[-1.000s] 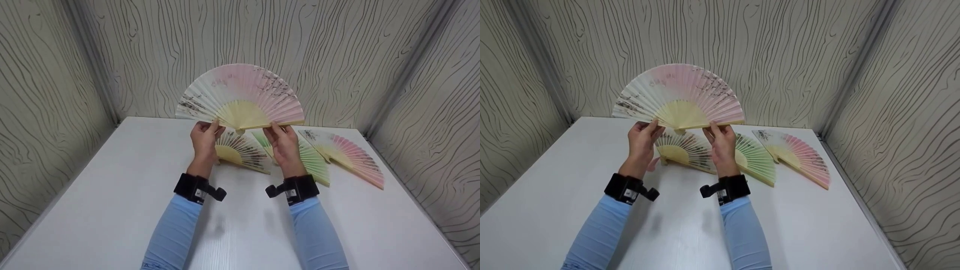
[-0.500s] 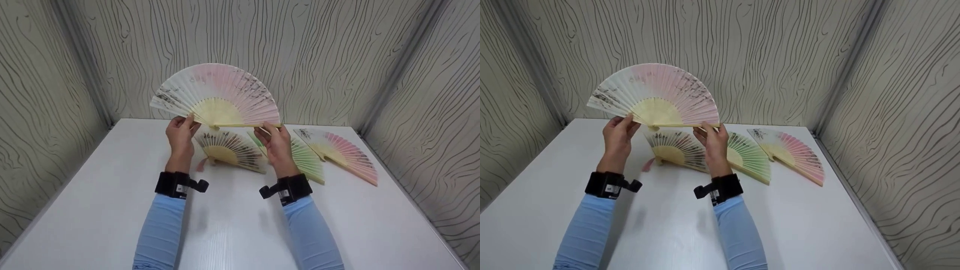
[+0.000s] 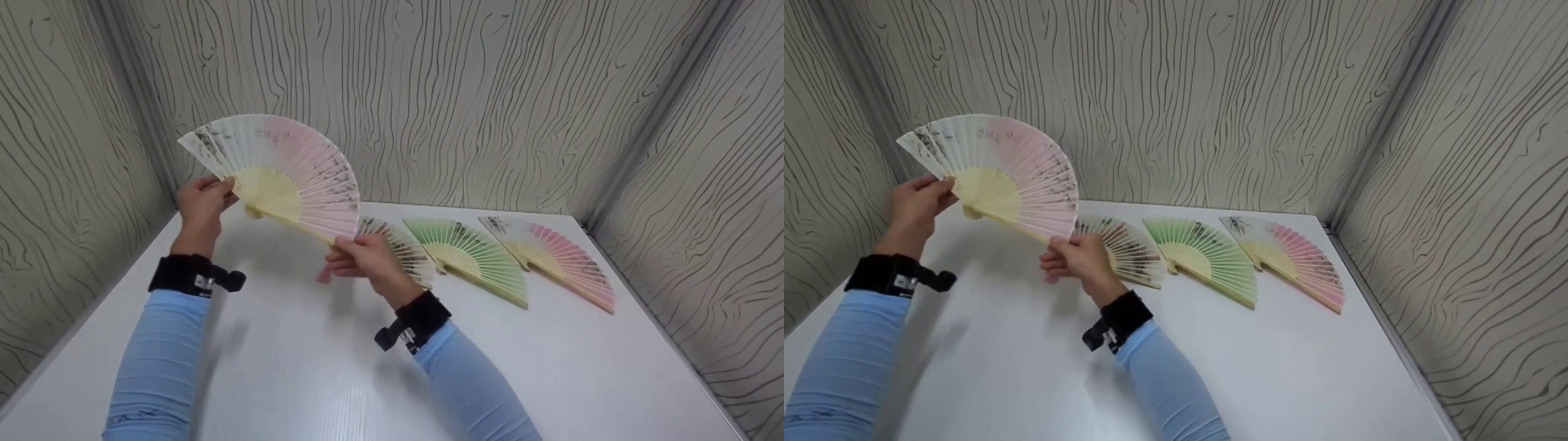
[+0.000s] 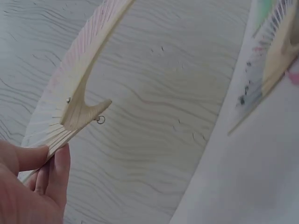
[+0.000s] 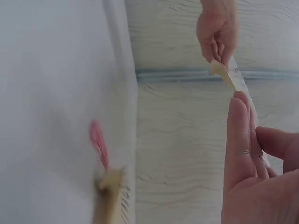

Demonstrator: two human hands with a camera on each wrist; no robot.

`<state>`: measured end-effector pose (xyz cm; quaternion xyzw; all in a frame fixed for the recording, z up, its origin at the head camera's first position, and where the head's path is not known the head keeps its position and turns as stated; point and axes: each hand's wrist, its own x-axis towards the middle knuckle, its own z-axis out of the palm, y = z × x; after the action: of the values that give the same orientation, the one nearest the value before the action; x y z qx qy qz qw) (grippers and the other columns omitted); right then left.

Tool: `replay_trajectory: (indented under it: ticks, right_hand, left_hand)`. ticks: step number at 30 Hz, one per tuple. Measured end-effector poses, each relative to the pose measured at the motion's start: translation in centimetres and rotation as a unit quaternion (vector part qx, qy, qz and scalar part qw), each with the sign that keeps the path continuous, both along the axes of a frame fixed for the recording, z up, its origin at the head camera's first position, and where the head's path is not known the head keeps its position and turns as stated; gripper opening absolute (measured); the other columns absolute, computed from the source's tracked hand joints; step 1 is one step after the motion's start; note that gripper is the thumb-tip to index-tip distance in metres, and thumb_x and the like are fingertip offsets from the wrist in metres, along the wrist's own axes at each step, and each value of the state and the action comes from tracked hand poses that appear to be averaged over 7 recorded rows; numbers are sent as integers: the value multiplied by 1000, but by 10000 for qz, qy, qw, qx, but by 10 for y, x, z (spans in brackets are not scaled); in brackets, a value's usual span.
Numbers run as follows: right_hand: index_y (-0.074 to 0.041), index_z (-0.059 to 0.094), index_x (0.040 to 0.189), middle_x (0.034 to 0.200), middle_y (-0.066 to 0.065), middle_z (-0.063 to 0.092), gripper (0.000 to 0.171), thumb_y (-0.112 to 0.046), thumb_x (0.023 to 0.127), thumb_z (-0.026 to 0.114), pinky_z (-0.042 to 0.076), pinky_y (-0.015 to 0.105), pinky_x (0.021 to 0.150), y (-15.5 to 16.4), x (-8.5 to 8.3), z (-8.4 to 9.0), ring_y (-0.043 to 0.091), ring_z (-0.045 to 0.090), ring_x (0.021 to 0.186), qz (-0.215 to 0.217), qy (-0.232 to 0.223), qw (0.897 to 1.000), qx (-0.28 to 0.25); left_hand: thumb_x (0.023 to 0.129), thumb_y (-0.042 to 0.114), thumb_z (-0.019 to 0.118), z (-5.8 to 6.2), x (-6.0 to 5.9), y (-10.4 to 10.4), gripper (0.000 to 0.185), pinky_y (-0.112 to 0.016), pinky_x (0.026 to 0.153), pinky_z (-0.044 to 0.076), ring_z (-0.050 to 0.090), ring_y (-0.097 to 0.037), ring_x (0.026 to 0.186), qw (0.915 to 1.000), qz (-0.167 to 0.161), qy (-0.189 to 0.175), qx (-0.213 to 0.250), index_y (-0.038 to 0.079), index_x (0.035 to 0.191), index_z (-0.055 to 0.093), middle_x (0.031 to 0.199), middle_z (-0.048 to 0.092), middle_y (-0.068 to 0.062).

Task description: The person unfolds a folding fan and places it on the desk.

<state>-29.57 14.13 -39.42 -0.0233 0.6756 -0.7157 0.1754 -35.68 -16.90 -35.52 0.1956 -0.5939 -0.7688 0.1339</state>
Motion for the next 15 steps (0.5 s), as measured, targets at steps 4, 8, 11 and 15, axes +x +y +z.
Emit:
replay_trajectory:
  ticks: [4,8,11,15]
  right_hand:
    - [3,78,115,100,14,85,28,-20,111,63,71,37,88,-37,-1,-15,21,84,88,470,-548,9974,-51]
    - [0,76,114,109,17,84,26,-20,112,60,71,36,89,-61,-5,-30,27,85,100,752,-802,9938,186]
    - [-3,74,105,108,18,85,24,-20,112,59,71,35,86,-70,-7,-41,28,85,99,915,-911,9906,451]
    - [2,76,100,98,18,85,28,-19,111,61,71,31,75,-76,-7,-52,20,84,79,941,-1008,9870,831]
  left_hand:
    - [103,9,71,-11,-4,-35,55,-15,79,66,72,-1,75,9976,-2,-561,-394,-3,153,53,102,64,1]
    - [104,10,69,-33,-7,-60,59,-17,82,65,70,3,66,9905,-39,-1034,-909,-1,159,49,108,59,2]
    - [104,11,68,-52,-11,-70,59,-16,80,64,67,5,64,9826,3,-1280,-1345,-3,158,49,112,61,-1]
    - [104,11,69,-75,-15,-74,57,-16,75,65,67,6,60,9714,-8,-1498,-1844,-9,154,51,113,66,-8]
